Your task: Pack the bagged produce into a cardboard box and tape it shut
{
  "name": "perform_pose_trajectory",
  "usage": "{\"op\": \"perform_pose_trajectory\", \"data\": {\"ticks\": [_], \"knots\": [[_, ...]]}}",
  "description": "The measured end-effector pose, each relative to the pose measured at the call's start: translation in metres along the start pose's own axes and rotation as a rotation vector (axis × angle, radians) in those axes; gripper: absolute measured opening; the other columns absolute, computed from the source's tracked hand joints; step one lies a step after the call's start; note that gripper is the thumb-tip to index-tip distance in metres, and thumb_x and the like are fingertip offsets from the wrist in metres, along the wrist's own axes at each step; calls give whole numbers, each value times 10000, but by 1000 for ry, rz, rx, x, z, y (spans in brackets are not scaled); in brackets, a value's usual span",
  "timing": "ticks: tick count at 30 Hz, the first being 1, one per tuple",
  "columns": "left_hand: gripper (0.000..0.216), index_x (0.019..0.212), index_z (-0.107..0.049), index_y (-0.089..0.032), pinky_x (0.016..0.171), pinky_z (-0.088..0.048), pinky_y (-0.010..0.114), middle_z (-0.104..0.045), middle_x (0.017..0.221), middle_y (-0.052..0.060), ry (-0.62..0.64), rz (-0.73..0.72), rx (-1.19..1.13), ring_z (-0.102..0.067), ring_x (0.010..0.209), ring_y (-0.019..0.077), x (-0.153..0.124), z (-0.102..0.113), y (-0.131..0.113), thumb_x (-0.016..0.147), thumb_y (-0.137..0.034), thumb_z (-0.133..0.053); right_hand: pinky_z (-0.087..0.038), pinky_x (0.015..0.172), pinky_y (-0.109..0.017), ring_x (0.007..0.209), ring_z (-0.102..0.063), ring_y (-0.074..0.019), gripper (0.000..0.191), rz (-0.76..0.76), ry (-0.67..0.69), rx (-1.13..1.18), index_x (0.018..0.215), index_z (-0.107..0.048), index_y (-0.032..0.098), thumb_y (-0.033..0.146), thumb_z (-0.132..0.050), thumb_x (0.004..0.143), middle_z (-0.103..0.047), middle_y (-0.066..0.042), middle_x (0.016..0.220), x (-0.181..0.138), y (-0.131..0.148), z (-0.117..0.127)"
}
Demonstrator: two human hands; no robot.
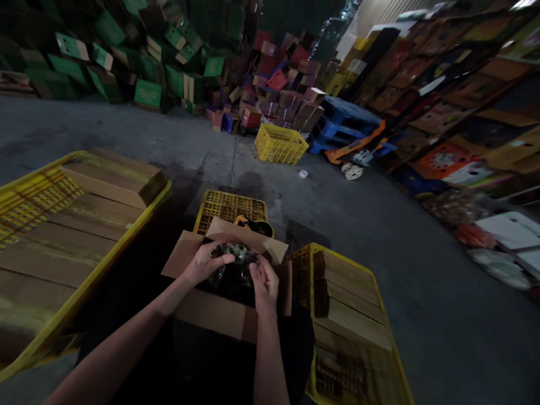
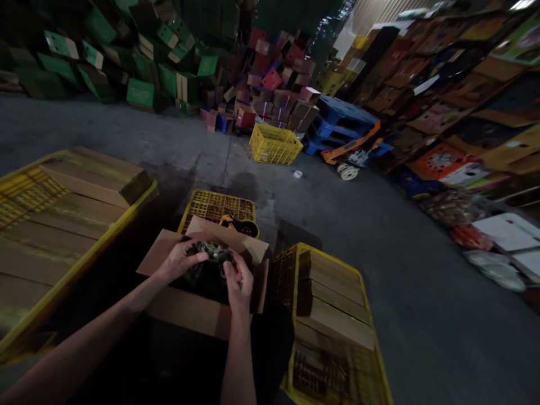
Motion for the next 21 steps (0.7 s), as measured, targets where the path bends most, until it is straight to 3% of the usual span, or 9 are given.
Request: {"op": "perform_pose_trajectory", "data": {"ticks": [4,11,16,21], "knots": [[388,1028,-764,-149,805,-577,314,-786,958,71,53,25,-36,-733,914,258,-3,-5,-4,824,-478,-759,-583,925,-415,995,-736,-277,313,-40,-94,-18,1058,-794,214,452,-734,863,-789,-91,1071,0,-5,7],[403,936,-786,-117,693,-551,261,-765,810,38,-27,74,-38,-716,777,227,-3,-1,-1,837,-501,-714,-588,812,-339,898,-724,-235,310,-43,-114,-39,1025,-789,199,455,-741,857,-790,-65,981,0,-11,11],[423,1008,-775,-113,777,-544,283,-770,929,59,13,56,-37,-707,884,243,0,-3,2,825,-492,-732,-577,740,-301,804,-702,-204,304,-43,-129,-40,970,-777,188,468,-731,860,-776,-47,902,2,-15,14],[524,1109,-705,-110,821,-528,287,-738,993,57,63,49,-83,-679,899,218,0,-9,5,724,-435,-847,-601,824,-350,948,-725,-246,365,-68,-94,56,1143,-729,226,444,-744,851,-777,-55,1076,4,-16,8]]}}
Point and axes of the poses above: each hand's wrist, its own x-axis towards the middle knuckle, its own z-axis out of the back of the hand, y = z × x, the point moved 7 cm from there along x, towards the middle knuckle
